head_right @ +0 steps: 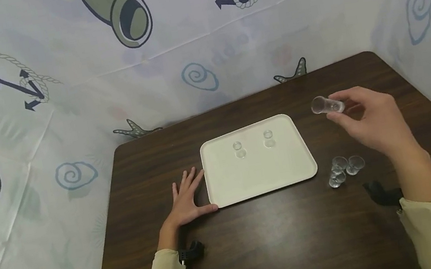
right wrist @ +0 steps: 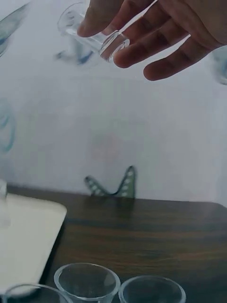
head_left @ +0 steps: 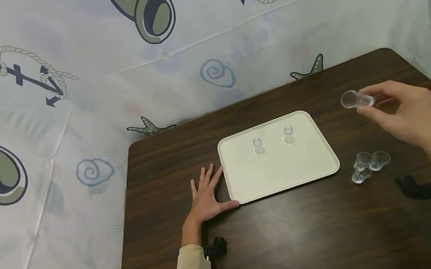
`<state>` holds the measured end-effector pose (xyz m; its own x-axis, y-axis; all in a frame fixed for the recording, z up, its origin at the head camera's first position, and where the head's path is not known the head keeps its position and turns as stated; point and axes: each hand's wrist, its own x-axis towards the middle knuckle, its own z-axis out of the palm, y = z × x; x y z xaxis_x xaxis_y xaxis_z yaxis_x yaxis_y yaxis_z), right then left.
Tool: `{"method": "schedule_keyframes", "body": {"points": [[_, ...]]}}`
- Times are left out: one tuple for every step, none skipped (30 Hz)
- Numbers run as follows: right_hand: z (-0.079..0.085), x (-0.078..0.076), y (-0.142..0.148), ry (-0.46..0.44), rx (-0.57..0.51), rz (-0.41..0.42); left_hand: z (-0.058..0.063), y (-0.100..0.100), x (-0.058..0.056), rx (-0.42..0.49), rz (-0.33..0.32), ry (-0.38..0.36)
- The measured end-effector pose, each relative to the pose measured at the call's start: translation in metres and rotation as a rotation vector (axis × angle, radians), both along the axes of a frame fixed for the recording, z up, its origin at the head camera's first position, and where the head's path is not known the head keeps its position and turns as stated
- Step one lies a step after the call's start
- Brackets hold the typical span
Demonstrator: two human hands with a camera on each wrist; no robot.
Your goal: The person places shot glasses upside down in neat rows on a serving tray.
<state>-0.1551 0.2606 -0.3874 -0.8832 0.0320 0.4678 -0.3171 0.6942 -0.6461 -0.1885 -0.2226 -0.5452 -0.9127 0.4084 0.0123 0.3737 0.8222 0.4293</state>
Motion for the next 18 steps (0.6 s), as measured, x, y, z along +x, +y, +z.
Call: {"method": "schedule_keyframes", "body": {"points": [[0.0,-0.005,-0.005,0.0,0.062,0.035,0.0,0.0,0.0,0.001,-0.001,-0.001],[0.0,-0.01,-0.009,-0.001,0.124,0.073,-0.001,0.001,0.0,0.0,0.0,0.0],[-0.001,-0.016,-0.013,-0.007,0.181,0.111,-0.001,0.001,0.0,-0.003,0.002,0.001],[-0.002,-0.022,-0.018,-0.02,0.24,0.146,-0.001,0.001,0.0,-0.004,0.004,0.001],[-0.003,-0.027,-0.022,-0.033,0.291,0.175,-0.001,0.001,0.0,-0.003,0.004,0.001],[-0.005,-0.032,-0.027,-0.04,0.334,0.204,0.0,0.001,0.0,-0.002,0.005,0.001],[-0.006,-0.036,-0.031,-0.043,0.377,0.227,0.0,0.001,0.0,-0.002,0.006,-0.001],[-0.009,-0.04,-0.035,-0.047,0.415,0.251,0.0,0.0,0.0,-0.002,0.004,-0.002],[-0.011,-0.044,-0.038,-0.053,0.446,0.273,0.0,0.0,0.0,-0.002,0.004,-0.004],[-0.014,-0.047,-0.042,-0.055,0.482,0.291,0.001,0.0,0.0,-0.001,0.003,-0.006],[-0.017,-0.05,-0.045,-0.053,0.518,0.309,0.001,0.0,0.0,0.0,0.003,-0.01],[-0.02,-0.053,-0.048,-0.052,0.549,0.328,0.001,0.0,0.0,-0.001,0.005,-0.013],[-0.023,-0.056,-0.051,-0.054,0.581,0.346,0.001,-0.001,0.0,-0.001,0.006,-0.015],[-0.026,-0.058,-0.053,-0.059,0.61,0.364,0.001,-0.001,0.0,-0.001,0.006,-0.016],[-0.03,-0.059,-0.056,-0.065,0.637,0.382,0.0,-0.001,0.0,-0.006,0.007,-0.016],[-0.033,-0.061,-0.058,-0.07,0.666,0.395,0.0,-0.001,0.0,-0.009,0.006,-0.018],[-0.036,-0.062,-0.059,-0.076,0.691,0.407,0.0,-0.001,-0.001,-0.011,0.005,-0.019],[-0.039,-0.063,-0.061,-0.084,0.715,0.415,0.0,-0.002,-0.001,-0.011,0.004,-0.014]]}}
